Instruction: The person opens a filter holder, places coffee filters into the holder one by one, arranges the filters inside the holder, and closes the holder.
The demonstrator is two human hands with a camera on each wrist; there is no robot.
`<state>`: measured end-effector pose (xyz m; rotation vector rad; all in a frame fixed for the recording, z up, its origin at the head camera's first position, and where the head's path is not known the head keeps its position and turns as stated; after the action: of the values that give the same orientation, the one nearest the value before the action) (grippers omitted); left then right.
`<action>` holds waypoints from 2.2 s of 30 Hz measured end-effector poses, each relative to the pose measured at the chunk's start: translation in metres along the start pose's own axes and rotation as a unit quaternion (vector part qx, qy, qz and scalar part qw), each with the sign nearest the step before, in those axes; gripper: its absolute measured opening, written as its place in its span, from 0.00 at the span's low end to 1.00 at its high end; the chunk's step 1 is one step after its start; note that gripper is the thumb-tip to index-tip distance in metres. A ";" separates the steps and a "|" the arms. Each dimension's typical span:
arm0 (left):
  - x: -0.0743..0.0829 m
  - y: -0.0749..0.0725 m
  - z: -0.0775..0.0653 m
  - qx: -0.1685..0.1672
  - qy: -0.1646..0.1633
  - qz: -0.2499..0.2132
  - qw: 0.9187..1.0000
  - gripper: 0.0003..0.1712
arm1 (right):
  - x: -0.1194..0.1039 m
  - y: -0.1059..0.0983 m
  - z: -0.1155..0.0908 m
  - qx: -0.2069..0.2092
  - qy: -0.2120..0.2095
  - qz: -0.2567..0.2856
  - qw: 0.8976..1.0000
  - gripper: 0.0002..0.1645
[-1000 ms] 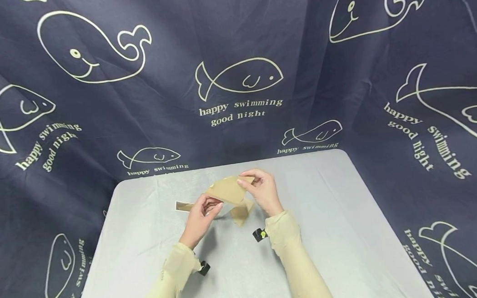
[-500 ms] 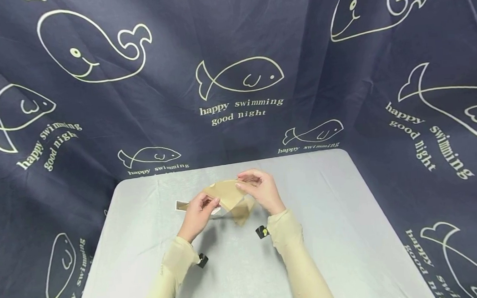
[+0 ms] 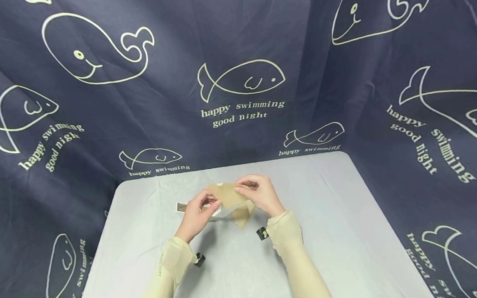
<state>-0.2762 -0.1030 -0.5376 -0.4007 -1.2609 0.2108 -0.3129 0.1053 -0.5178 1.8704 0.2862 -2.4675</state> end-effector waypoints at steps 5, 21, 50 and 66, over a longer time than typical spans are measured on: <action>0.006 -0.002 0.004 0.016 0.028 -0.029 0.999 0.09 | -0.007 -0.013 -0.001 0.059 -0.013 0.062 0.996 0.10; 0.009 -0.007 0.004 0.061 0.056 0.000 0.997 0.04 | -0.002 -0.001 -0.006 0.027 -0.019 0.032 0.999 0.08; -0.005 -0.054 -0.006 0.146 0.044 -0.018 0.988 0.38 | -0.026 0.008 0.002 0.002 -0.071 -0.137 0.988 0.04; -0.083 -0.076 -0.030 0.105 -0.067 0.018 0.992 0.53 | -0.017 0.066 0.013 -0.027 -0.109 -0.145 0.983 0.07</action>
<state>-0.2777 -0.2087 -0.5875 -0.2295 -1.3485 0.4027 -0.3113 0.0372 -0.5063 1.6181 0.6505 -2.7854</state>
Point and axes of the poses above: each hand's wrist, its own z-axis towards the middle knuckle, its own y-axis out of the palm, x = y × z, the point moved 7 cm from there along z, towards the middle knuckle, and after that the axes turned 2 degrees about x, right-handed, at the moved point
